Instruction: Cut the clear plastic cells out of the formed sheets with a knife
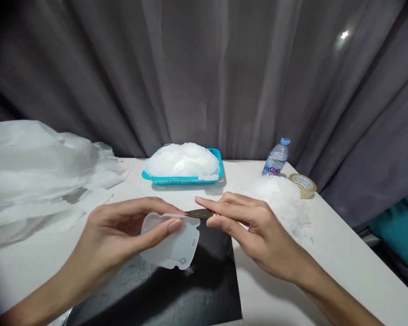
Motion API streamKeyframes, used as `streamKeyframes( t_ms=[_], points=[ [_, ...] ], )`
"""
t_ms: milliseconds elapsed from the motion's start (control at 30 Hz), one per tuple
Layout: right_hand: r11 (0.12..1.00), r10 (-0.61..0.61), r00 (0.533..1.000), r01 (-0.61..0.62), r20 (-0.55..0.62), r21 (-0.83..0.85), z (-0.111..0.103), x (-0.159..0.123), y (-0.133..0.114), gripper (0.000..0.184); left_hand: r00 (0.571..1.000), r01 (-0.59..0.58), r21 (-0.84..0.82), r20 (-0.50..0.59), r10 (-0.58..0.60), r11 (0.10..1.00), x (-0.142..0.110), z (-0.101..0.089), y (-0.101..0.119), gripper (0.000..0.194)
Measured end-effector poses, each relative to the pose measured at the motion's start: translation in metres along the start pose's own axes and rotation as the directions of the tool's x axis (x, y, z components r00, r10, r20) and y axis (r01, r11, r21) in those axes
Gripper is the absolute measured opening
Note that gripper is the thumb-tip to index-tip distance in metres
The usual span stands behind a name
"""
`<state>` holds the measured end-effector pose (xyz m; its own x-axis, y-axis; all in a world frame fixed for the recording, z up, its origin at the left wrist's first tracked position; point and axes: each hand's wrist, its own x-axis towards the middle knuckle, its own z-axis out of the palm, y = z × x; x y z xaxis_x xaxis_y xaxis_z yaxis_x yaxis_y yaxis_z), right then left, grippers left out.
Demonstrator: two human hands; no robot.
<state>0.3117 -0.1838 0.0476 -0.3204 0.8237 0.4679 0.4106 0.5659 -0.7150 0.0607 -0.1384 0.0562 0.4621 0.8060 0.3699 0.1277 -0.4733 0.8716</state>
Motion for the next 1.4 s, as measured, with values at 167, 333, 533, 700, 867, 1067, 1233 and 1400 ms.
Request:
streamKeyframes(
  t_ms=[167,333,533,700,867,1067,1233,1400],
  points=[
    [0.999,-0.033,0.999,0.033,-0.003,-0.011,0.0005,-0.0014,0.001,0.04,1.0,-0.009,0.008,-0.019,0.009,1.0,-0.0008,0.0008,0.0013,0.009],
    [0.999,-0.047,0.999,0.047,-0.004,-0.02,0.0014,-0.0036,0.0006,0.043,1.0,0.003,-0.032,-0.017,-0.003,0.999,-0.0013,0.0022,0.0029,0.008],
    [0.995,-0.081,0.997,0.081,-0.011,-0.051,0.0027,-0.0037,0.0006,0.045,1.0,0.004,-0.043,-0.018,-0.005,0.999,-0.0008,0.0028,0.0021,0.009],
    [0.99,-0.121,0.992,0.118,-0.033,-0.081,0.0063,-0.0038,0.0015,0.047,0.999,0.03,-0.071,-0.029,-0.032,0.997,-0.0002,0.0044,0.0033,0.008],
    [0.984,-0.145,0.989,0.14,-0.042,-0.114,0.0087,-0.0058,0.0014,0.049,0.999,0.033,-0.102,-0.034,-0.036,0.994,-0.0009,0.006,0.0033,0.009],
    [0.984,-0.141,0.99,0.137,-0.027,-0.117,0.0068,-0.0059,-0.0003,0.049,0.999,0.021,-0.085,-0.045,-0.025,0.996,-0.0004,0.0074,0.0042,0.008],
    [0.985,-0.128,0.992,0.125,-0.015,-0.114,0.0057,-0.0046,-0.0019,0.049,0.998,0.023,-0.063,-0.049,-0.026,0.998,-0.0016,0.0075,0.0044,0.007],
    [0.984,-0.139,0.99,0.137,-0.016,-0.114,0.0066,-0.0047,-0.003,0.049,0.999,0.02,-0.061,-0.046,-0.023,0.998,-0.0034,0.0074,0.0033,0.009]
  ],
)
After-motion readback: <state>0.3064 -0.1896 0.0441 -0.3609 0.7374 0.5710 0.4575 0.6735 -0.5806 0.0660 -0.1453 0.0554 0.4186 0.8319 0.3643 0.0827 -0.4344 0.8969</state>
